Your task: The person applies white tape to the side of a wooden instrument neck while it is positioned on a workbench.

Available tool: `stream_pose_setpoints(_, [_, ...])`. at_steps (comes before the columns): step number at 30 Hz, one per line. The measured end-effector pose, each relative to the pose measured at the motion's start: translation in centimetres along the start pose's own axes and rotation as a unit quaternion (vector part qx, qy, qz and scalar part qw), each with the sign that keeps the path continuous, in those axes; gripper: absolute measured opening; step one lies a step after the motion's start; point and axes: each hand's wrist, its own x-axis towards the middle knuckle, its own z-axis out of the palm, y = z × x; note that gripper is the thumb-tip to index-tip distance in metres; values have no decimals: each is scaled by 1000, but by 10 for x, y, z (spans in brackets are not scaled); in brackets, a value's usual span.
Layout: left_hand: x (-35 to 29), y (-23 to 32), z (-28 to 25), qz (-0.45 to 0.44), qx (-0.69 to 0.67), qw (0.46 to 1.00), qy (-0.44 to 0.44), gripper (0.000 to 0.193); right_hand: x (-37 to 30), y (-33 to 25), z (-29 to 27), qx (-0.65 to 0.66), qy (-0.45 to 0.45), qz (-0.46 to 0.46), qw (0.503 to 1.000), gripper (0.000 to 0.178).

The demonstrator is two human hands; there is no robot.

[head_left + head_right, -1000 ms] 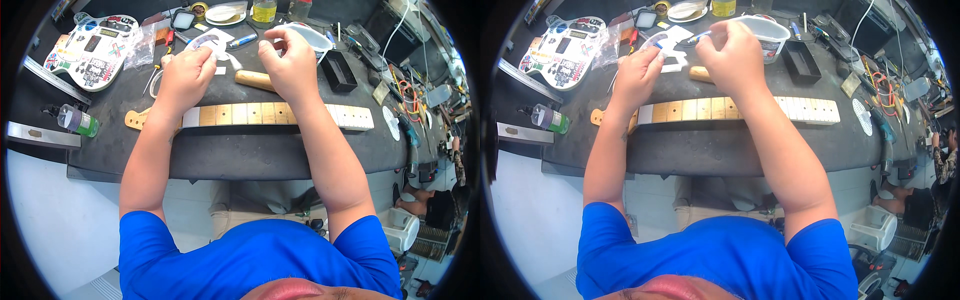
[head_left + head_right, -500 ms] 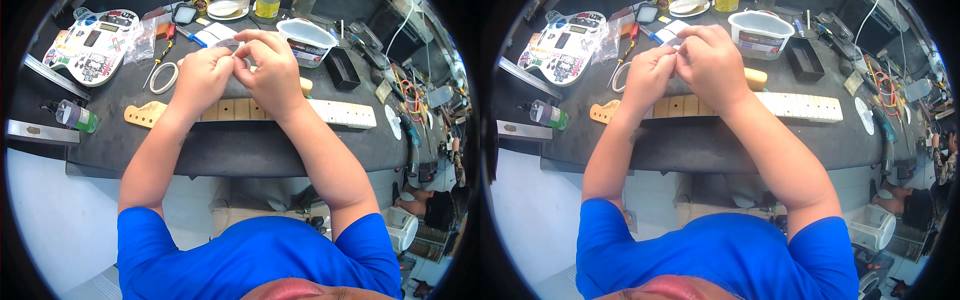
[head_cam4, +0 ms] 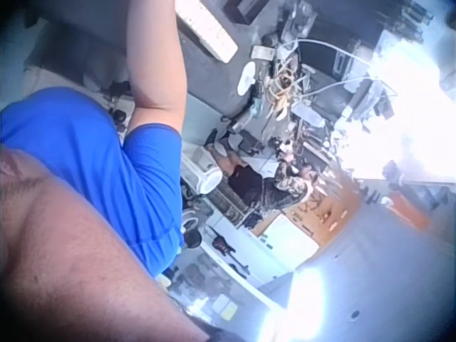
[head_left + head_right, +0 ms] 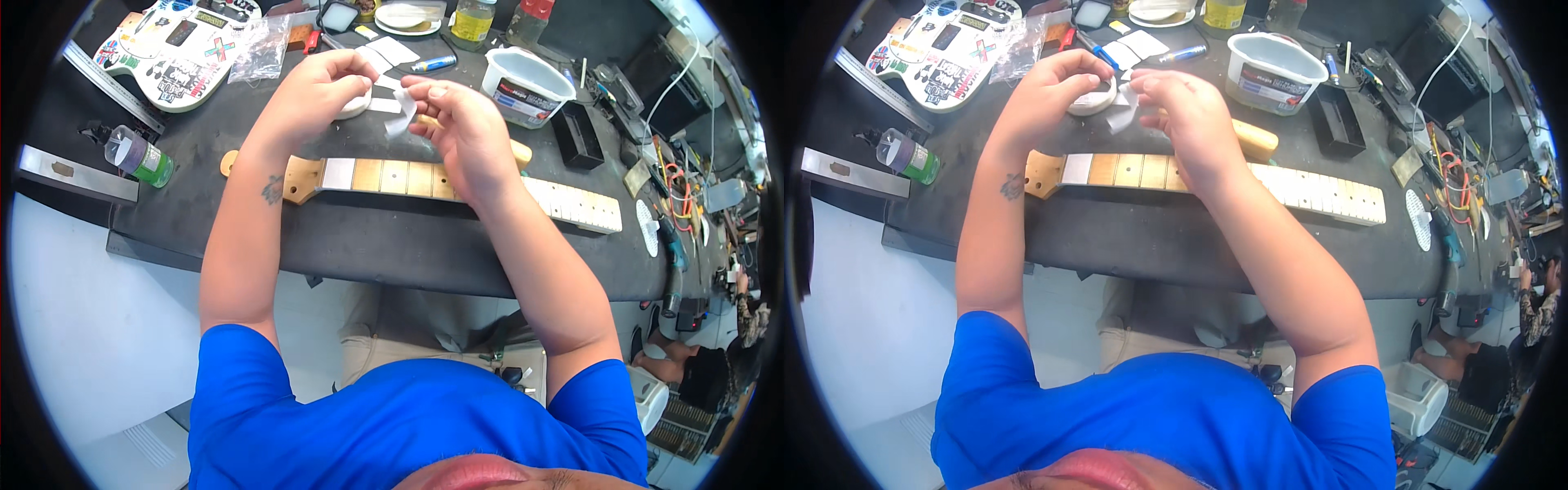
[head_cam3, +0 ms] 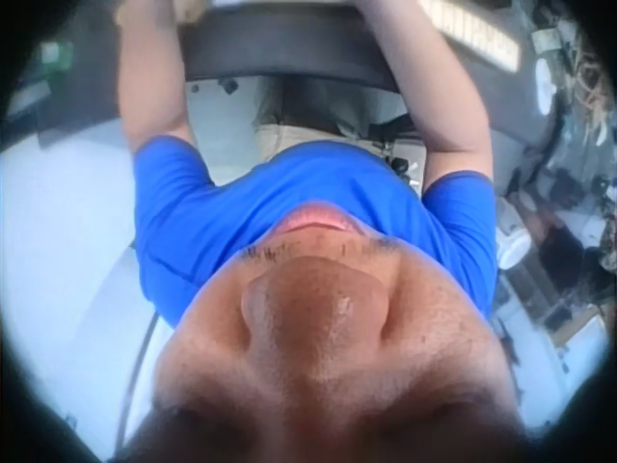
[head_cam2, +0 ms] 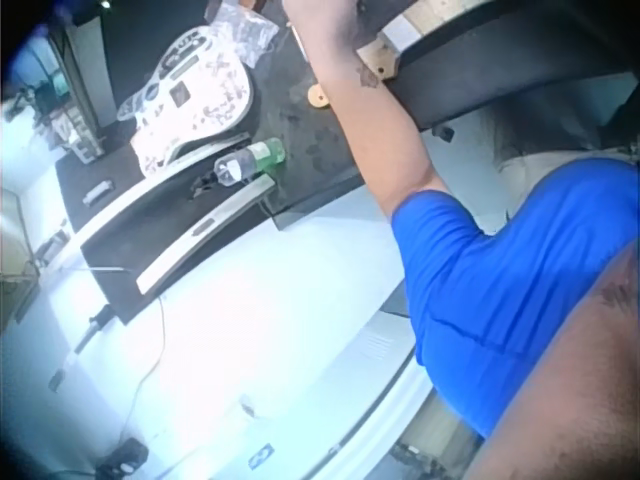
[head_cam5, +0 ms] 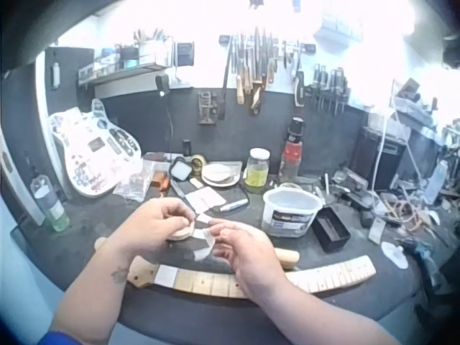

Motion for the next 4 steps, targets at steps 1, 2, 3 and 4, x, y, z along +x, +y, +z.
stream_pose_setpoints(1, [-3,1,-1,34,-54,997,-44,17,0,3,-1,46,-10,28,999,32])
stream_pose_setpoints(2, [-5,3,0,38,-55,997,-41,17,1,4,-2,42,-13,26,999,32])
stream_pose_setpoints(3, [-6,5,3,48,-43,996,-67,18,2,5,-3,54,-23,32,998,33])
stream_pose_setpoints(4, [-8,7,8,55,-30,994,-92,20,2,4,-3,65,-33,40,997,34])
